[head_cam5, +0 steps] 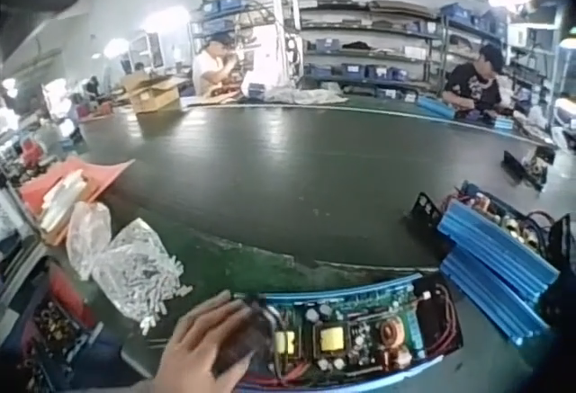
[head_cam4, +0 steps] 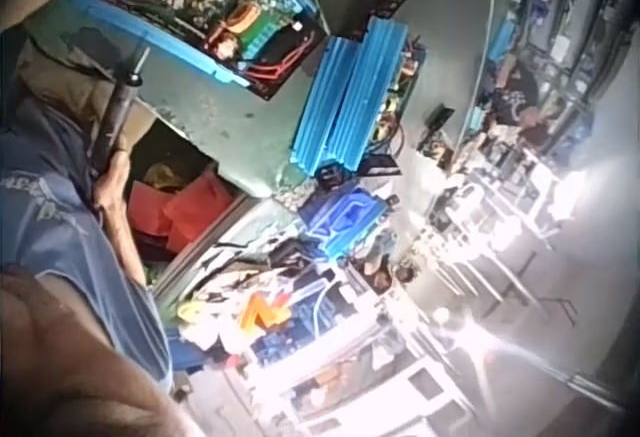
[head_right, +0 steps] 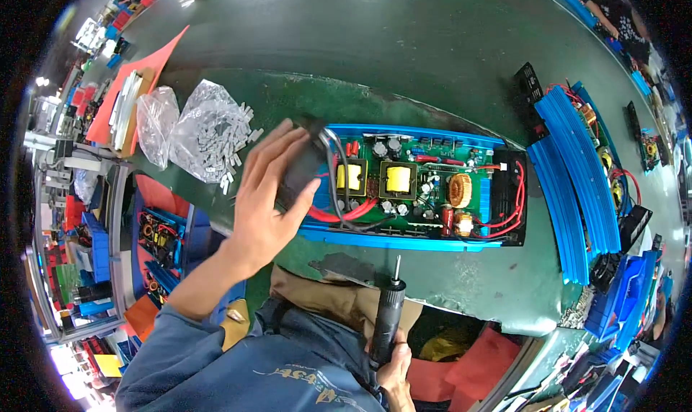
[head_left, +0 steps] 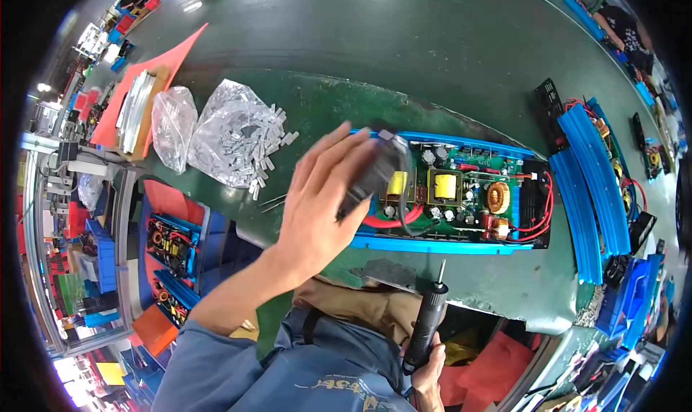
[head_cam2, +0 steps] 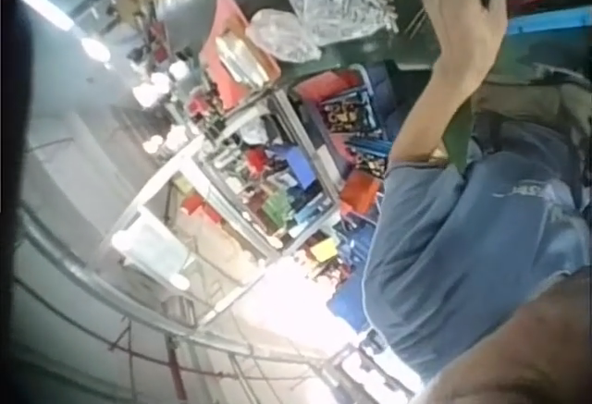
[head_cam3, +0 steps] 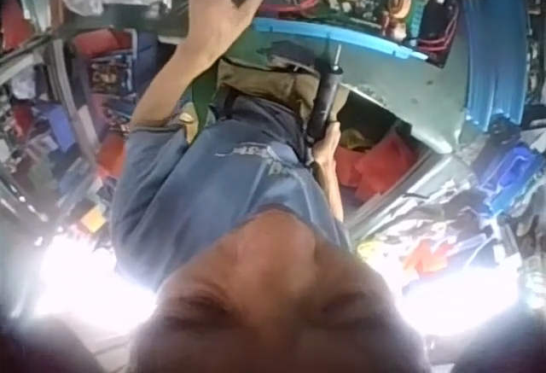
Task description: Assembling internal components of power inverters and securing them using an electric screwdriver.
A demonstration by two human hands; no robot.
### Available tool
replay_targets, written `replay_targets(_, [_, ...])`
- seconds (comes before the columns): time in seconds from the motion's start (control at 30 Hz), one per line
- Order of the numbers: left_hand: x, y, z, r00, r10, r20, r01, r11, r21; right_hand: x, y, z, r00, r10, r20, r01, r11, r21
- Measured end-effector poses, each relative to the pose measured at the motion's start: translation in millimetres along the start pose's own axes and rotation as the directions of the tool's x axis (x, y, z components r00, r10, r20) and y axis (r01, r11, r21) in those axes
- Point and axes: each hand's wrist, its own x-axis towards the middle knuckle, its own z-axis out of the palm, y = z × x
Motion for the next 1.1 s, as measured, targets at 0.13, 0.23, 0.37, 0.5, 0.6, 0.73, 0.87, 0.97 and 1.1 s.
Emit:
replay_targets(0.13, [33.8, -0.3, 11.6, 0.752, 0.659, -0.012, -0.650, 0.745, 0.148, 0.3, 0.1, -2.4, 0.999, 0.027, 0.019, -0.026, 0.998, -0.059])
replay_targets(0.23, [61.6, 5.4, 38.3, 0.728, 0.670, 0.143, -0.685, 0.719, 0.118, -1.8, 5.3, -0.3, 1.000, 0.022, 0.013, -0.022, 0.999, -0.024])
replay_targets(0.37, [69.8, -4.2, 40.6, 0.884, 0.372, 0.283, -0.417, 0.901, 0.117, -6.4, 12.5, 9.1, 1.000, -0.004, -0.012, 0.004, 1.000, -0.014])
replay_targets(0.5, [64.1, -6.0, 24.9, 0.932, 0.121, 0.342, -0.129, 0.992, 0.001, -8.4, 14.2, 16.4, 0.999, 0.038, 0.025, -0.036, 0.996, -0.081])
replay_targets(0.6, [60.8, -20.4, 11.5, 0.930, 0.087, 0.357, 0.013, 0.963, -0.270, -9.3, 15.9, 17.3, 1.000, -0.002, -0.009, 0.001, 0.998, -0.070])
replay_targets(0.73, [47.9, -51.4, -31.9, 0.975, -0.057, 0.216, 0.121, 0.948, -0.293, -6.9, 16.7, 12.4, 1.000, -0.020, -0.014, 0.018, 0.994, -0.106])
replay_targets(0.87, [15.4, -106.7, -68.1, 0.966, -0.237, 0.107, 0.251, 0.958, -0.140, -6.5, 22.4, 15.4, 0.999, 0.002, -0.035, -0.003, 1.000, -0.025])
replay_targets(0.97, [-1.1, -119.7, -68.8, 0.978, -0.153, 0.139, 0.148, 0.988, 0.049, -2.8, 16.6, 17.8, 1.000, -0.026, -0.015, 0.025, 0.999, -0.045])
replay_targets(1.1, [-15.4, -126.8, -62.5, 0.973, -0.208, 0.103, 0.185, 0.962, 0.201, -4.7, 14.7, 20.6, 0.999, -0.046, 0.016, 0.047, 0.997, -0.061])
